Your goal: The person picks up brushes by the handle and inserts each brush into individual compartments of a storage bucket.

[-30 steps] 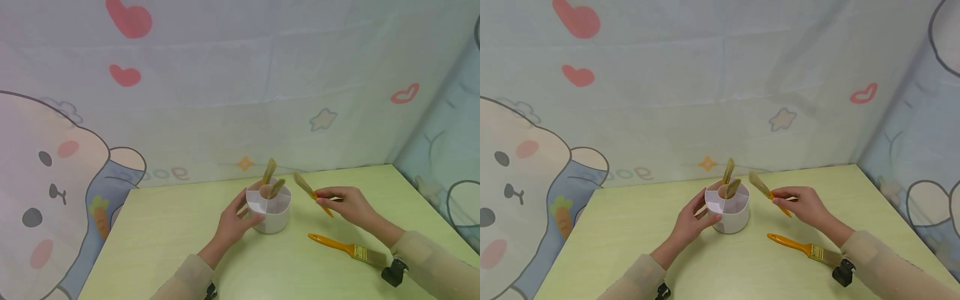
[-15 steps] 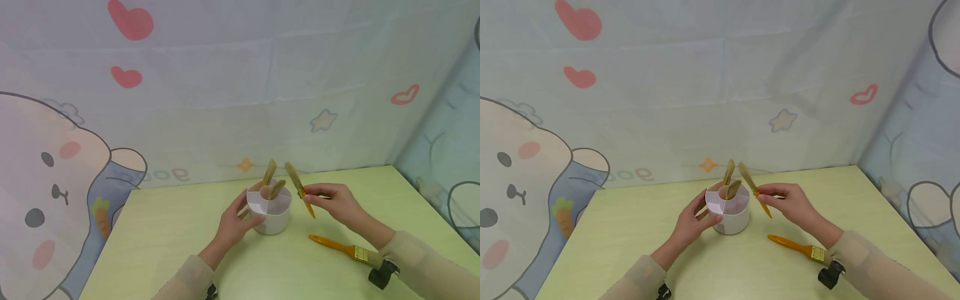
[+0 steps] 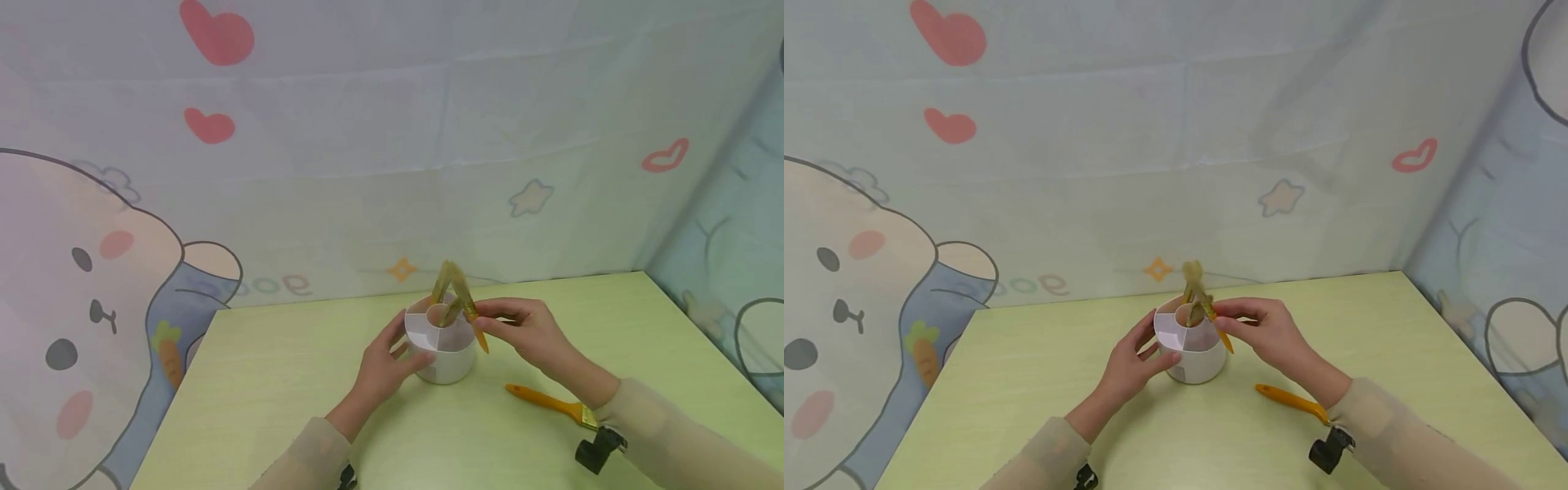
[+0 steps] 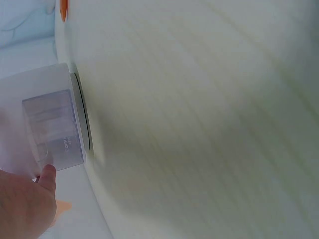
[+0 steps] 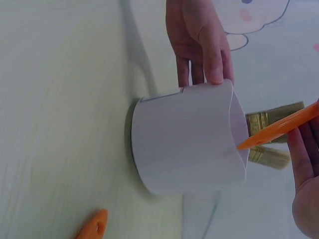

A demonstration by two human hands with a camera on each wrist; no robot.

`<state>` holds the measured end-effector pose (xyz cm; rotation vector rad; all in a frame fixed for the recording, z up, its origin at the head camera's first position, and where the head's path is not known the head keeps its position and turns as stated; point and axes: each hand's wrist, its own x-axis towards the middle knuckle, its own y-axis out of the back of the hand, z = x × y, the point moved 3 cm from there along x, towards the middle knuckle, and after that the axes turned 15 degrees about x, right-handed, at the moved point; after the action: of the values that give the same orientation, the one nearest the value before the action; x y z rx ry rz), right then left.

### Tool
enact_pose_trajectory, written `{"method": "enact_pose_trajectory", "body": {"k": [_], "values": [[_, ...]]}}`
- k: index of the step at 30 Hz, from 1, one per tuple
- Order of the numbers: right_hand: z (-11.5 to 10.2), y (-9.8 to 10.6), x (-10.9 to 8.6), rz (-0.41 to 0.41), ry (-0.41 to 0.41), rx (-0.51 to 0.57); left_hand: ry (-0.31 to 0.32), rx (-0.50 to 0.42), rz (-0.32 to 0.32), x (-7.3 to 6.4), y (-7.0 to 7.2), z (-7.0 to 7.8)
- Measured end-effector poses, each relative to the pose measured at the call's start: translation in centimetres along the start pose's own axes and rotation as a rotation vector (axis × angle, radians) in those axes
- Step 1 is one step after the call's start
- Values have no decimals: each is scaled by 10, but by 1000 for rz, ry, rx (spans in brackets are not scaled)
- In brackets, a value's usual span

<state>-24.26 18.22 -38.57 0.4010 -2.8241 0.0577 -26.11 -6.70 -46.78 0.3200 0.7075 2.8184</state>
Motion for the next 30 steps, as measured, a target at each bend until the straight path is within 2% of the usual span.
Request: {"method": "enact_pose_trajectory", "body": {"k": [8,15,24,30], "values": [[1,-17,7,4,45,36,-19,11,0,-1,0,0],[6,-24,11,-9,68,39,-19,10,-3,-2,0,1],[10,-28,18,-2,70,36,-11,-25,-26,-10,10,27],[16,-31,16,-20,54,30,-12,8,3,-3,1,3]]}}
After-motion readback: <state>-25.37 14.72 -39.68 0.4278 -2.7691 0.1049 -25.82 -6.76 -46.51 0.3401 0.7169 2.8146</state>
